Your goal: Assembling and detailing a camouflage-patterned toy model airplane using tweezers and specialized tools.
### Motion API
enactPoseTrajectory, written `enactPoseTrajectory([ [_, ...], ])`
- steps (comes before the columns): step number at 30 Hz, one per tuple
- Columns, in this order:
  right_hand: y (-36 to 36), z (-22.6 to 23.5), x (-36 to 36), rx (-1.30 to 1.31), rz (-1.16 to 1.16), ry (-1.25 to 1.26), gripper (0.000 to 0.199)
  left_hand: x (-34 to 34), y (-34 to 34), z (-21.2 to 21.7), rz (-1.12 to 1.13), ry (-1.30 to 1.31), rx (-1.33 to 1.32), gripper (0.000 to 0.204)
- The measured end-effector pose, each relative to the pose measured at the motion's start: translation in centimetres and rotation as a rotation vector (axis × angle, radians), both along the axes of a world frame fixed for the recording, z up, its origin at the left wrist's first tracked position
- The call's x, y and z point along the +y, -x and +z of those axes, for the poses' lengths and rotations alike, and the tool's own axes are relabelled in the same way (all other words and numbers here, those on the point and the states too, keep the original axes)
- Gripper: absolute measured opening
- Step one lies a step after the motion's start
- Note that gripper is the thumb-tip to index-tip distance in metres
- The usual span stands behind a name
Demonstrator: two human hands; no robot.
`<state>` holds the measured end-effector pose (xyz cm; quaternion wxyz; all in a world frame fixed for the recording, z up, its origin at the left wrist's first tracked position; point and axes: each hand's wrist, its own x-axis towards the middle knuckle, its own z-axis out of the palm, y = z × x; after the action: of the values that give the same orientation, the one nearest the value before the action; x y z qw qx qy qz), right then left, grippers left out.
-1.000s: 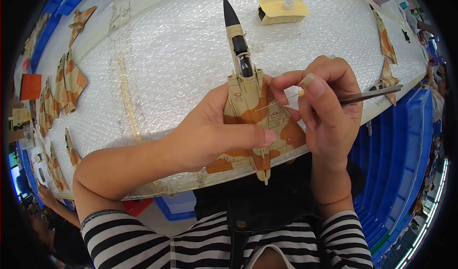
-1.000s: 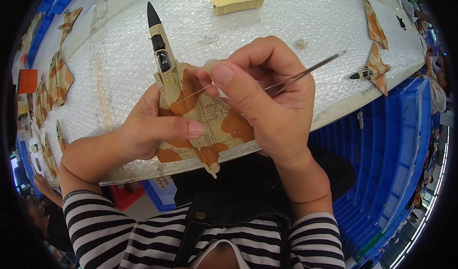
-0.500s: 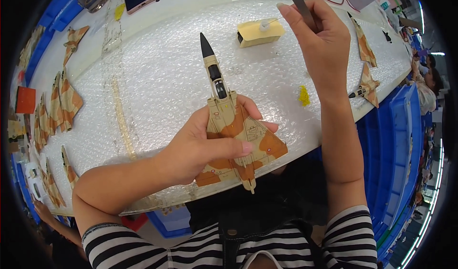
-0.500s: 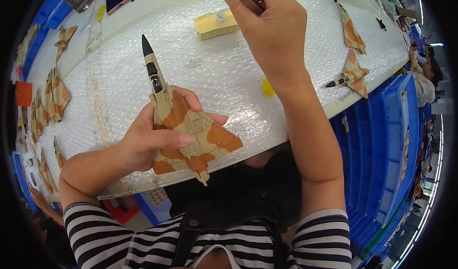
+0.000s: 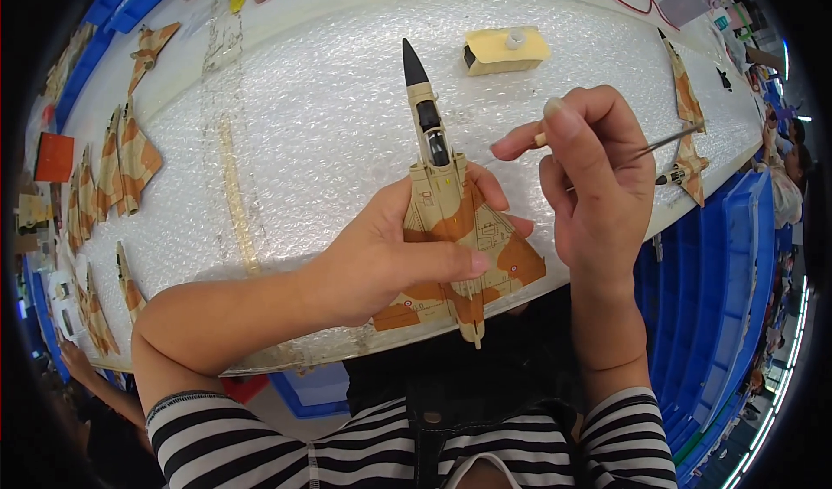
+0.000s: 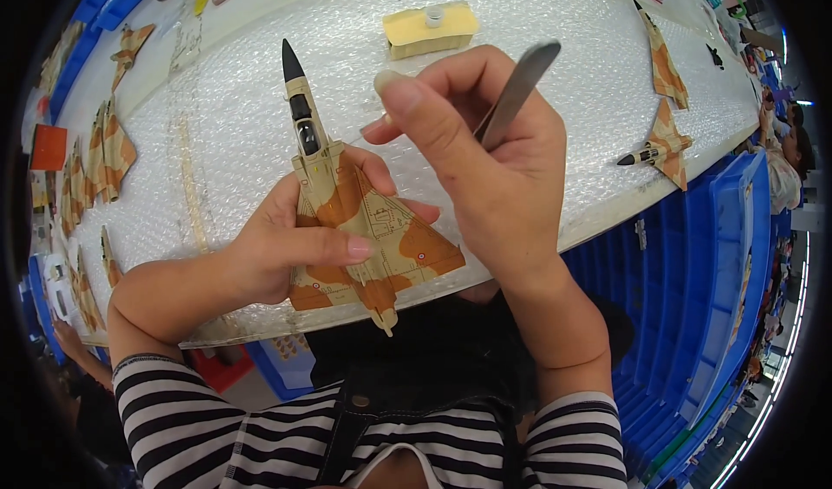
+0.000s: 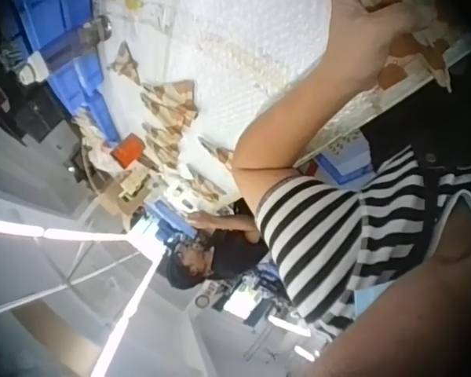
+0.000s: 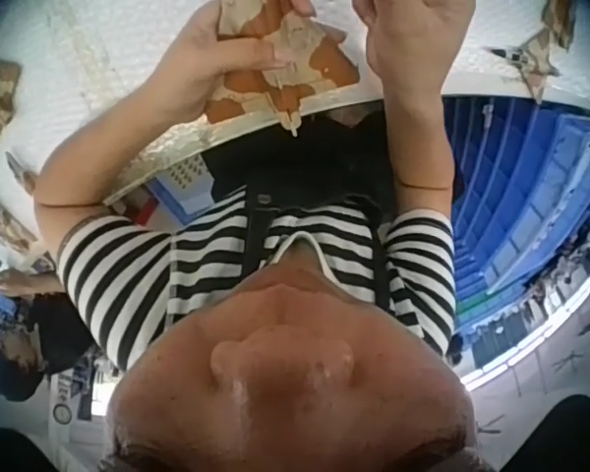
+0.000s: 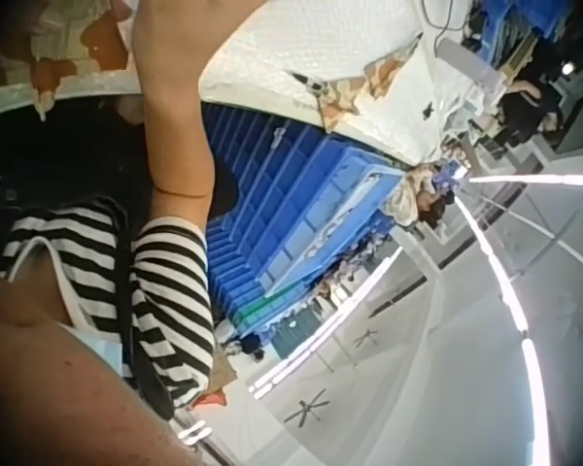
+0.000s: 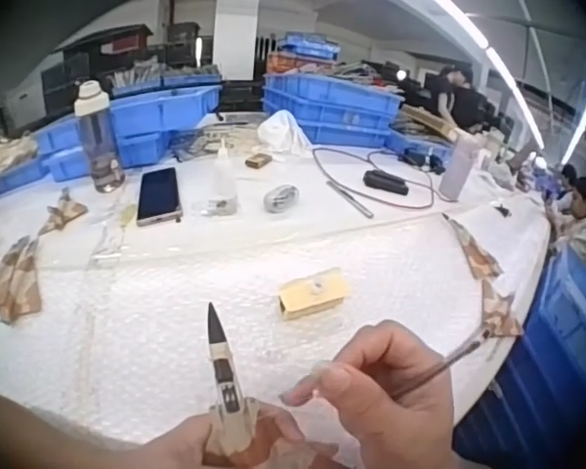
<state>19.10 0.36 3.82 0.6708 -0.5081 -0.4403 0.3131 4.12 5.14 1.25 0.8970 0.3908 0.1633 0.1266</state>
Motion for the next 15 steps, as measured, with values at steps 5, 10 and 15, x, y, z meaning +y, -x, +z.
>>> enactPoseTrajectory([
  [5, 0.95, -0.47, -0.44, 0.065, 0.061, -0.013, 0.007, -0.05, 0.15, 0.0, 0.0, -0.019, -0.024, 0.033],
  [10, 1.03, -0.66, -0.39, 0.077, 0.071, -0.025, 0.008, -0.02, 0.24, 0.04, 0.013, -0.055, 0.013, 0.043],
  [15, 0.92, -0.64, -0.46, 0.071, 0.095, -0.01, 0.007, -0.08, 0.17, 0.33, 0.01, -0.024, 0.036, 0.062],
])
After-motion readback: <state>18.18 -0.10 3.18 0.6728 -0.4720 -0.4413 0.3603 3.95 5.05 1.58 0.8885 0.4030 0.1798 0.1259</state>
